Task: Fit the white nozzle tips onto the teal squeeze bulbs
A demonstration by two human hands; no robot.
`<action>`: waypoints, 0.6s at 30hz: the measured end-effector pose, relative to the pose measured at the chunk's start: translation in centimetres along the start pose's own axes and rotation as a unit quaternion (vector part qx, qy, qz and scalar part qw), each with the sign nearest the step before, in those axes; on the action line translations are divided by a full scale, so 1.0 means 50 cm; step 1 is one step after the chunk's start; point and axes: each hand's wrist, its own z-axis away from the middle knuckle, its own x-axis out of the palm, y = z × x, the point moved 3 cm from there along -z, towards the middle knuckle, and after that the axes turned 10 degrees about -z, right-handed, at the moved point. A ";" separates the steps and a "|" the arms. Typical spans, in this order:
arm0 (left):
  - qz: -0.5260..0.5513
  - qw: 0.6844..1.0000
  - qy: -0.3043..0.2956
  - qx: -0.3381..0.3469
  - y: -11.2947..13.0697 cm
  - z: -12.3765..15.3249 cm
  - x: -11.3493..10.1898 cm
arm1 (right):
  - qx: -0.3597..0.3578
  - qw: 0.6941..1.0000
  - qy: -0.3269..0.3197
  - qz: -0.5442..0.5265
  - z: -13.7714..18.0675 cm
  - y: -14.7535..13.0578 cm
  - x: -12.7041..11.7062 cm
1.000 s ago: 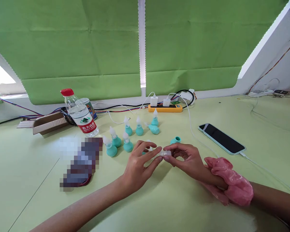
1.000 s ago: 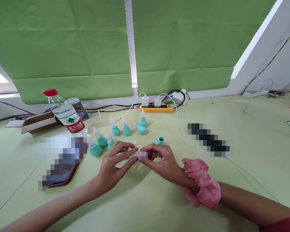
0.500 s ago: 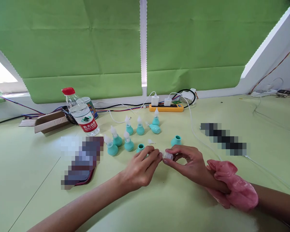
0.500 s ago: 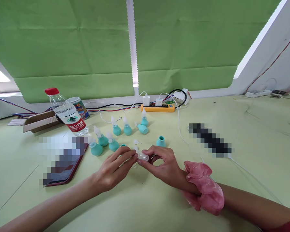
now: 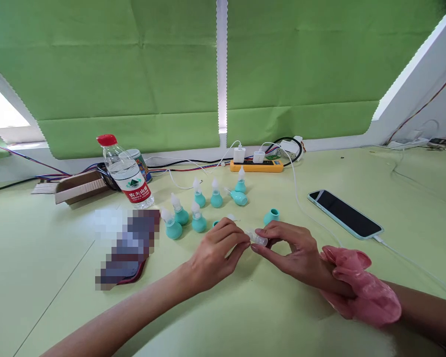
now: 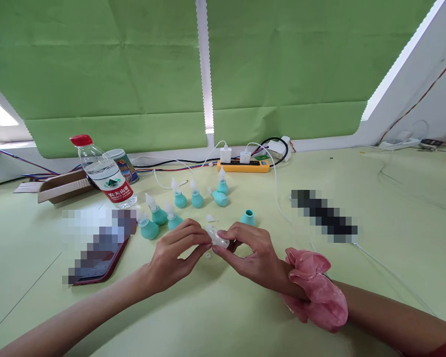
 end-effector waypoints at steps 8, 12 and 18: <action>-0.056 0.998 0.019 0.017 -0.002 0.010 0.003 | -0.003 1.000 0.002 -0.016 -0.001 -0.004 -0.003; -0.131 0.989 -0.009 0.075 0.000 0.017 0.005 | 0.017 0.999 0.008 -0.028 0.005 0.003 0.002; -0.176 0.974 0.020 0.143 0.003 0.027 0.007 | 0.020 0.999 0.010 -0.030 0.010 0.002 0.002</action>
